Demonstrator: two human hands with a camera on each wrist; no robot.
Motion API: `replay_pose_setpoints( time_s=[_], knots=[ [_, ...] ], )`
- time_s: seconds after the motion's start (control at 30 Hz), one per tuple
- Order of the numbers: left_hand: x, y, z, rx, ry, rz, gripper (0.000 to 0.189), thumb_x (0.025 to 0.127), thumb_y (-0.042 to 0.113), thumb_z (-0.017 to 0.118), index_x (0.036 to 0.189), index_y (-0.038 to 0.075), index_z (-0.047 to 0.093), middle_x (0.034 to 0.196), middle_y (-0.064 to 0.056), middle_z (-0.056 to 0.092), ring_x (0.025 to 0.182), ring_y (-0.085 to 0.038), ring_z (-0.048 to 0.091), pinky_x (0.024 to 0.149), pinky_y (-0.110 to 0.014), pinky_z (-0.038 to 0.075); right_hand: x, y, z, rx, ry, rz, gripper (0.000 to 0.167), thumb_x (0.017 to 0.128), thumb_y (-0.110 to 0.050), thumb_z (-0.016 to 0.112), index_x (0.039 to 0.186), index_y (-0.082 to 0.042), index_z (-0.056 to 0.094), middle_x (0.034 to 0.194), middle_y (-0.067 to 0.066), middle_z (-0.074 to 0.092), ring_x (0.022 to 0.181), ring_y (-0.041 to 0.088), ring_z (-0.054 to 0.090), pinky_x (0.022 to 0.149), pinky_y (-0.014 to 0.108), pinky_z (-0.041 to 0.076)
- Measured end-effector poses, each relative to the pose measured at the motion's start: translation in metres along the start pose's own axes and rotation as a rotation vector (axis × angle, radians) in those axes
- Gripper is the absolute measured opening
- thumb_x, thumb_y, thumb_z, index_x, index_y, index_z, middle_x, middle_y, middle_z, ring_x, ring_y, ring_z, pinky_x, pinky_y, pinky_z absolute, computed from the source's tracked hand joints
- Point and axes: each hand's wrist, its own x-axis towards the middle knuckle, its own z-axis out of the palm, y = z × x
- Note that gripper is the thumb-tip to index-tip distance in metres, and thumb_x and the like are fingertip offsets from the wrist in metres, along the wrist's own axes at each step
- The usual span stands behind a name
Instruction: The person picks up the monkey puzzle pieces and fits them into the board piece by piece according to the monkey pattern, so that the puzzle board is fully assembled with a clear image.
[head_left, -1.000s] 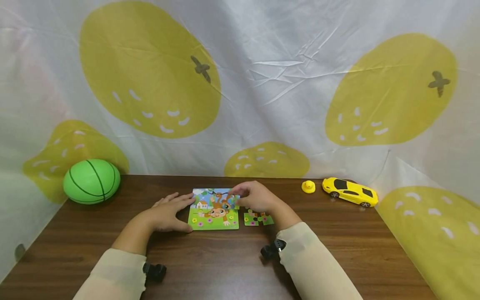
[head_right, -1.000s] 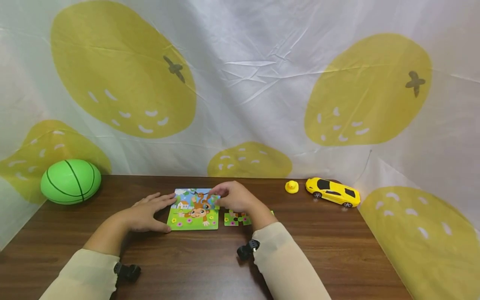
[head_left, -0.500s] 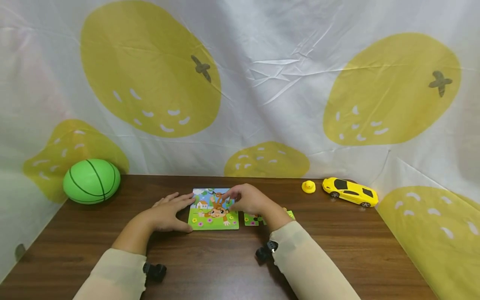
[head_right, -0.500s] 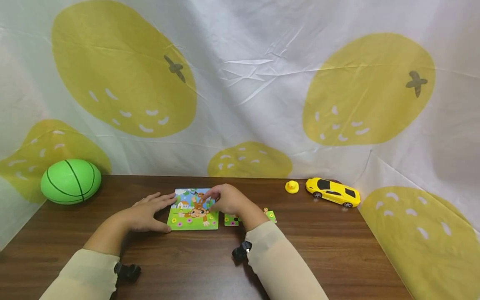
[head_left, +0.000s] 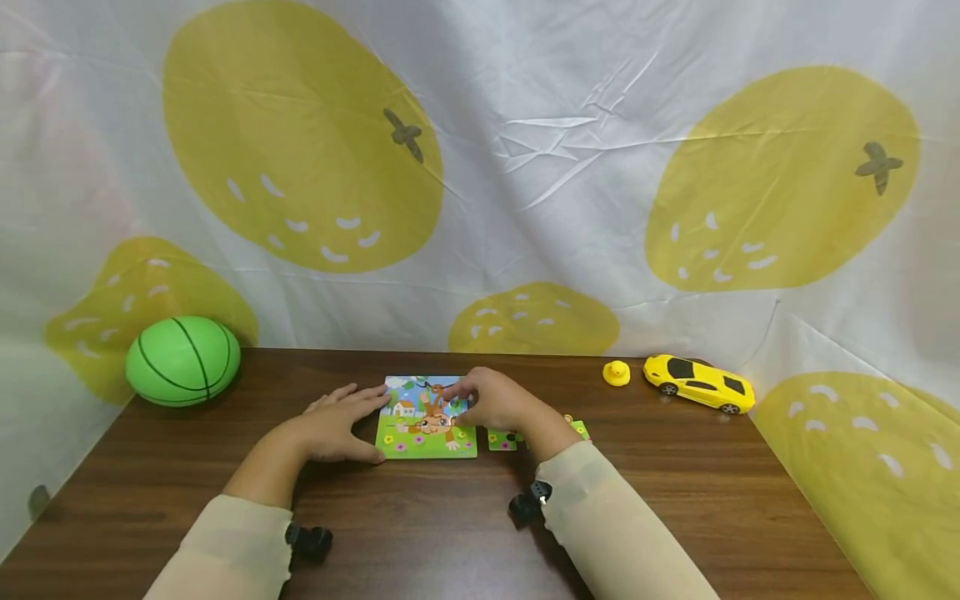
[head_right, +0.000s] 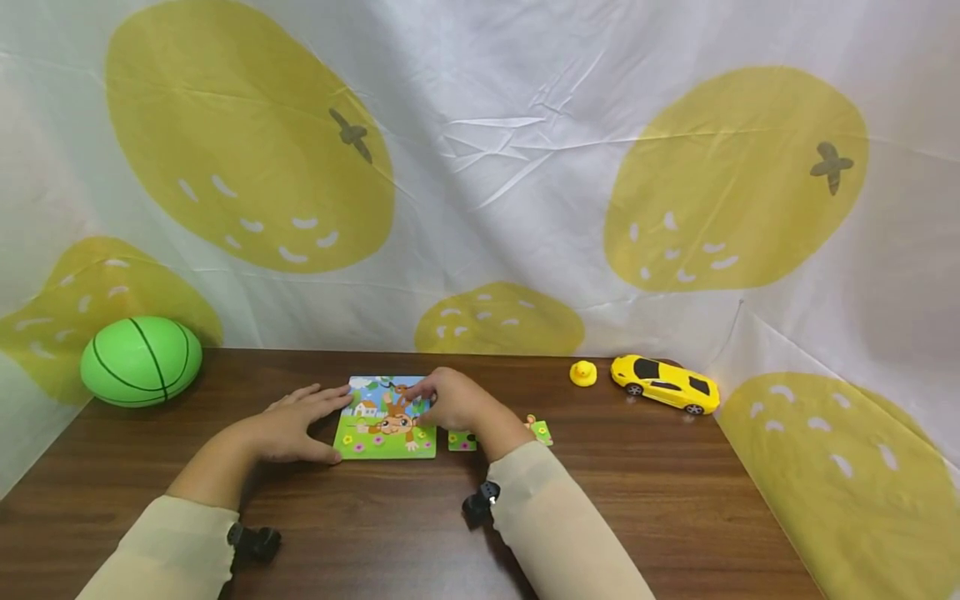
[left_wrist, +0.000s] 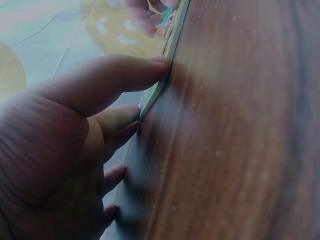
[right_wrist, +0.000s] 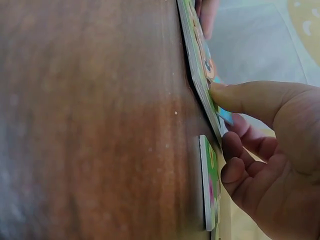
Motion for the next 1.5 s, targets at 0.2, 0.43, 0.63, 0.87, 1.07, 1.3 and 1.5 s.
replay_pose_setpoints(
  time_s=[0.2,0.43,0.63,0.87,1.07,1.3,1.5],
  knots=[
    [0.000,-0.001,-0.001,-0.002,-0.001,0.001,0.103,0.082,0.055,0.083,0.168,0.022,0.038,0.180,-0.004,0.026,0.166,-0.050,0.012,0.124,-0.084,0.012,0.002,0.000,0.000,-0.030,-0.013,-0.033,0.032,0.094,-0.014,0.082,0.126,-0.016,0.080,0.119,0.005,0.063,0.096,0.016,0.057,0.086,0.035,0.053],
    [0.000,-0.002,-0.001,-0.001,0.001,0.005,0.103,0.082,0.055,0.083,0.168,0.022,0.038,0.180,-0.004,0.026,0.166,-0.051,0.012,0.124,-0.084,0.012,0.003,0.000,0.000,-0.045,-0.036,-0.043,0.031,0.095,-0.017,0.080,0.126,-0.014,0.080,0.118,0.005,0.063,0.096,0.015,0.058,0.088,0.035,0.053],
    [0.000,-0.001,-0.001,0.000,-0.003,0.001,0.102,0.083,0.055,0.083,0.168,0.021,0.038,0.180,-0.004,0.026,0.166,-0.051,0.012,0.124,-0.083,0.012,0.004,0.001,-0.001,-0.052,-0.056,-0.040,0.031,0.097,-0.018,0.079,0.128,-0.016,0.080,0.119,0.004,0.063,0.097,0.016,0.058,0.090,0.036,0.053],
    [-0.001,0.000,-0.002,0.000,-0.007,-0.002,0.102,0.083,0.054,0.083,0.168,0.021,0.038,0.180,-0.004,0.027,0.166,-0.051,0.012,0.124,-0.083,0.012,0.004,0.001,-0.002,-0.066,-0.072,-0.033,0.028,0.098,-0.019,0.079,0.125,-0.020,0.081,0.122,0.005,0.064,0.098,0.018,0.058,0.093,0.040,0.053],
    [-0.002,0.002,-0.003,-0.004,-0.010,-0.001,0.102,0.083,0.053,0.083,0.168,0.020,0.038,0.180,-0.005,0.027,0.166,-0.051,0.012,0.124,-0.083,0.011,0.003,-0.001,-0.003,-0.052,-0.078,-0.009,0.028,0.098,-0.019,0.079,0.126,-0.019,0.081,0.123,0.005,0.064,0.099,0.018,0.058,0.094,0.040,0.053],
    [-0.002,0.002,-0.002,-0.007,-0.010,-0.002,0.102,0.083,0.054,0.083,0.168,0.022,0.038,0.180,-0.004,0.026,0.166,-0.050,0.012,0.124,-0.083,0.011,0.000,-0.001,-0.003,-0.071,-0.031,-0.044,0.034,0.098,-0.017,0.078,0.133,-0.017,0.078,0.123,0.005,0.066,0.103,0.017,0.061,0.097,0.040,0.054],
    [-0.001,0.002,-0.002,0.001,-0.011,-0.002,0.103,0.083,0.054,0.083,0.168,0.022,0.037,0.180,-0.003,0.026,0.166,-0.050,0.012,0.124,-0.083,0.011,-0.013,-0.001,-0.006,0.003,0.026,-0.017,0.040,0.098,-0.022,0.079,0.137,-0.017,0.074,0.122,0.006,0.067,0.095,0.016,0.058,0.087,0.037,0.052]
  ],
)
